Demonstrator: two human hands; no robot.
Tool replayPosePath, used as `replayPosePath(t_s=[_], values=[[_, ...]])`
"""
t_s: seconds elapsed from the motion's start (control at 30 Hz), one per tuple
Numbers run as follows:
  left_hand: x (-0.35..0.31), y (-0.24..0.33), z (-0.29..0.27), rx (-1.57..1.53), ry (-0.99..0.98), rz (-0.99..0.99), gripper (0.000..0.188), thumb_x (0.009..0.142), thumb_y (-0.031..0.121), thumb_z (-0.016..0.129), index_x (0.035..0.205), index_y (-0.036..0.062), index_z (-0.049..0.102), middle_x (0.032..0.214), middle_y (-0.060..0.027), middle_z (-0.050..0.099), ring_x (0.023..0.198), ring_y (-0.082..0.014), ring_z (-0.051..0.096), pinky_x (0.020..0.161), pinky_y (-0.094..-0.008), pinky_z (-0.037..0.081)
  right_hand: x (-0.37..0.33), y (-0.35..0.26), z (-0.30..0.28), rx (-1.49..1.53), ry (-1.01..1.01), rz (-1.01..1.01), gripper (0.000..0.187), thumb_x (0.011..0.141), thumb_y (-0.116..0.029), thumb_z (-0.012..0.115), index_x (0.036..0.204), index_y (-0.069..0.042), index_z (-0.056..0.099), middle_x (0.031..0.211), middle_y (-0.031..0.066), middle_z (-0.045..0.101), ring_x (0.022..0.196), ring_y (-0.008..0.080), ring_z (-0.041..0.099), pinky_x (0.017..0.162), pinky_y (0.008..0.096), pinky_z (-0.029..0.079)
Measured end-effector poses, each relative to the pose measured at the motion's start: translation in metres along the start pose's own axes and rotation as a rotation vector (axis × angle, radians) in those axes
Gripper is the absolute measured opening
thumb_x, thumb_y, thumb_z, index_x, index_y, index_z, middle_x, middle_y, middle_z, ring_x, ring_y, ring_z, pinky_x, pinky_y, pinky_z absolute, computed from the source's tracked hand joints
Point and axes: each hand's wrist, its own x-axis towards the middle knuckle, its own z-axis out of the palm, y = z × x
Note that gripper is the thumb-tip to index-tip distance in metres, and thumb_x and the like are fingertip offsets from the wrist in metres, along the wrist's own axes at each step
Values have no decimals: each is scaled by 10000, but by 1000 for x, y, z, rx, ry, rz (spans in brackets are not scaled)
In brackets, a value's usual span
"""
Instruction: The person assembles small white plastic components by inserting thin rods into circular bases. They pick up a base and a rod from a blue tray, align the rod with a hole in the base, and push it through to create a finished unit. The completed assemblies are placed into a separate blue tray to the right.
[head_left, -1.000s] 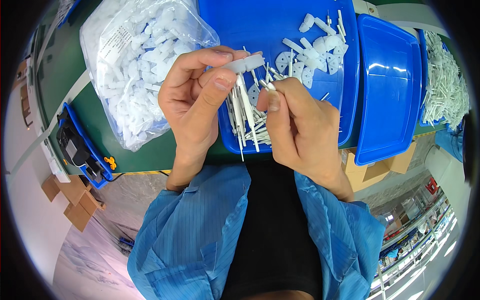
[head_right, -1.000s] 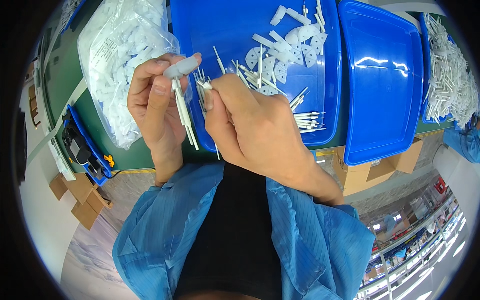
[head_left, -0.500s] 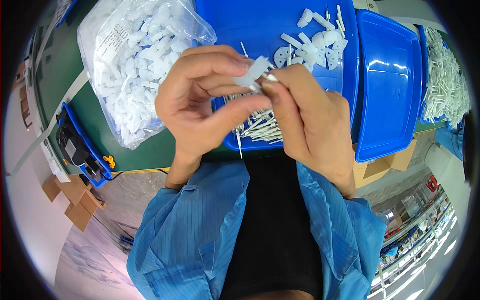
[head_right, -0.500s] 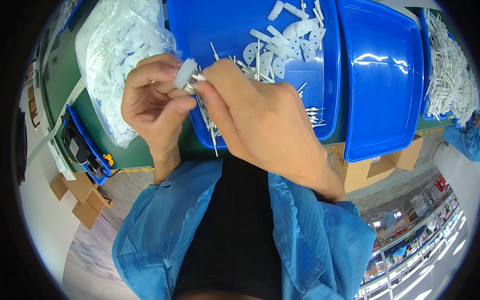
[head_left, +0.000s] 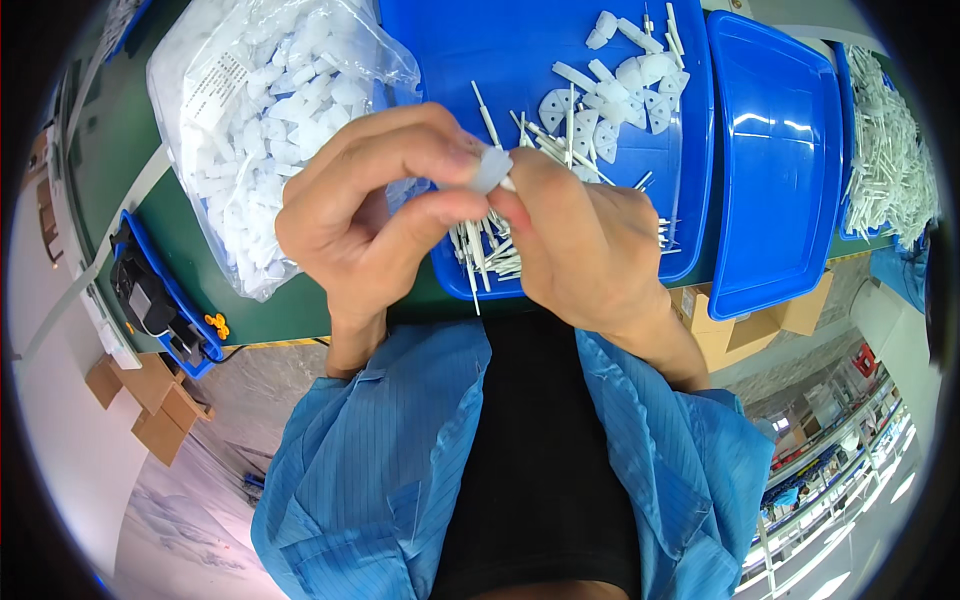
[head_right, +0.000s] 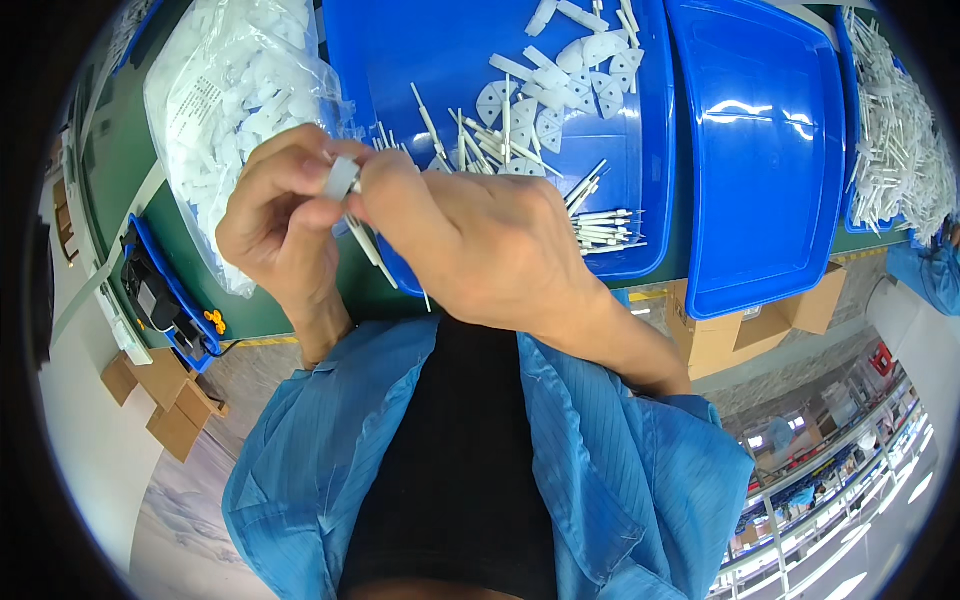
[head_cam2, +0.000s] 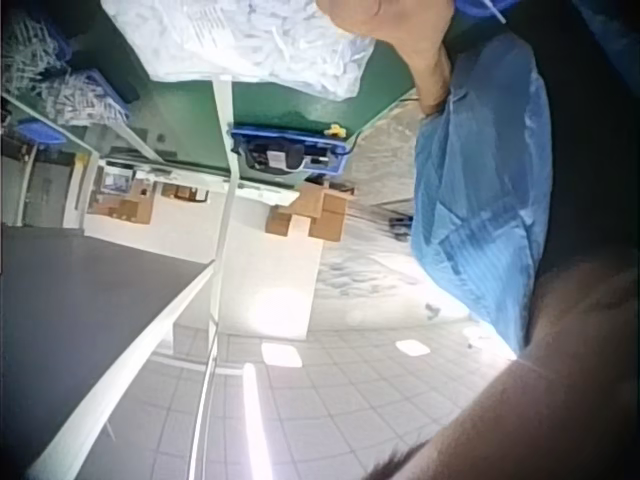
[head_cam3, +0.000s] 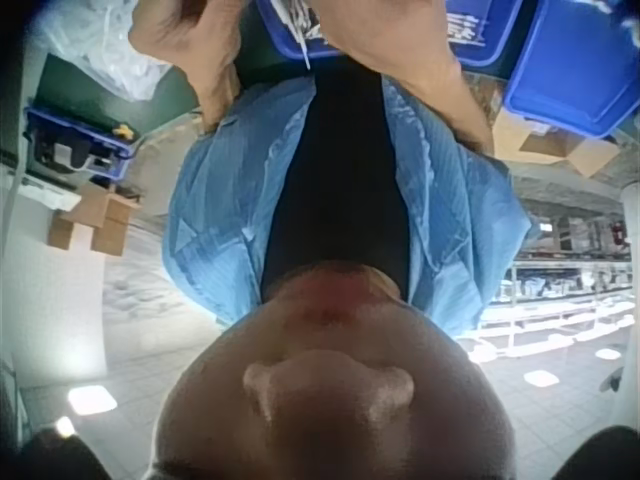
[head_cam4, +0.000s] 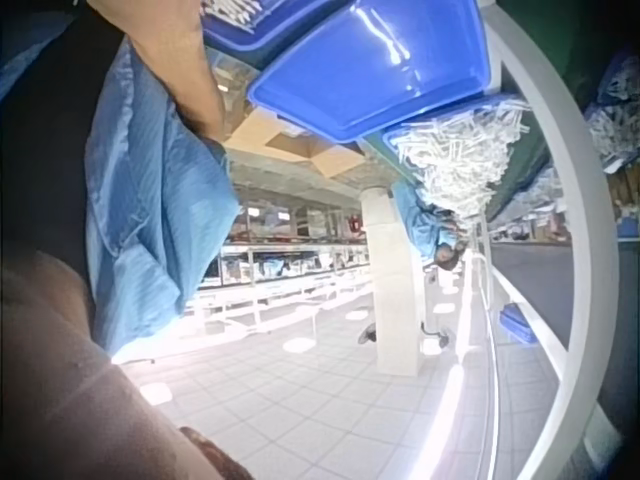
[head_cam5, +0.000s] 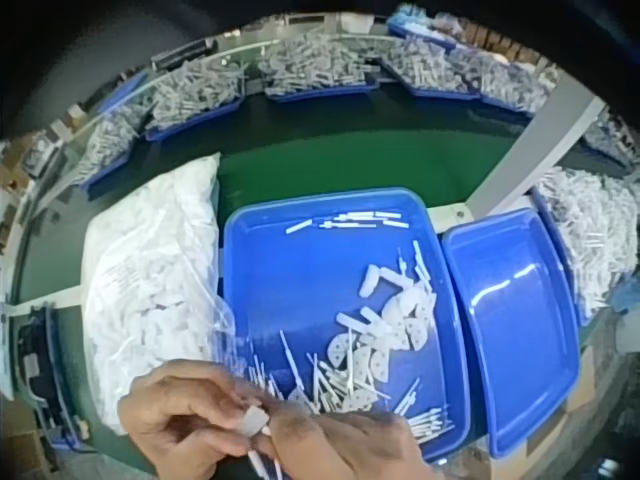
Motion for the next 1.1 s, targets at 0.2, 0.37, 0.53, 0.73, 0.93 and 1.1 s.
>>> replayPosePath(t_s=[0.2, 0.37, 0.53, 0.73, 0.93, 1.1], values=[[-1, 3, 12, -2, 47, 77, 364, 658, 11, 871, 961, -47, 678, 973, -223, 700, 866, -286, 715, 765, -349, 588, 1, 24, 3, 355, 1, -85, 208, 821, -126, 725, 986, -48, 626, 838, 115, 617, 684, 289, 603, 579, 394, 481], [12, 11, -5, 220, -265, 75, 429, 646, -42, 847, 1026, -71, 649, 987, -253, 696, 939, -350, 708, 834, -409, 589, -1, 35, 1, 222, 31, -123, 209, 785, -132, 751, 970, -82, 668, 879, 46, 571, 763, 230, 506, 694, 348, 416], [6, 13, -1, 216, -172, -101, 402, 618, -71, 851, 974, -74, 666, 992, -250, 695, 958, -346, 705, 854, -402, 586, -3, 35, -8, 48, -39, -96, 231, 756, -136, 772, 968, -108, 684, 818, 7, 492, 733, 192, 431, 693, 332, 337], [14, 5, 2, 247, -155, 87, 282, 629, 20, 876, 879, -4, 747, 966, -123, 706, 834, -225, 728, 724, -291, 589, -6, 35, -6, 73, -44, -63, 225, 747, -128, 776, 954, -101, 691, 804, 18, 481, 721, 193, 420, 682, 339, 325], [5, -4, 1, 422, -289, 382, 207, 636, -70, 819, 792, -71, 682, 898, -181, 565, 856, -395, 718, 658, -313, 613, -4, 27, -15, 205, -44, 116, 161, 819, -52, 695, 976, -19, 683, 716, 63, 560, 621, 214, 520, 580, 328, 405], [-9, 5, 10, 535, -212, 364, 177, 632, -78, 815, 758, -84, 690, 853, -112, 469, 902, -429, 706, 677, -319, 618, -7, -3, -4, 345, 51, 349, 146, 940, -66, 583, 1018, 28, 662, 714, 118, 656, 560, 214, 632, 513, 295, 495]])
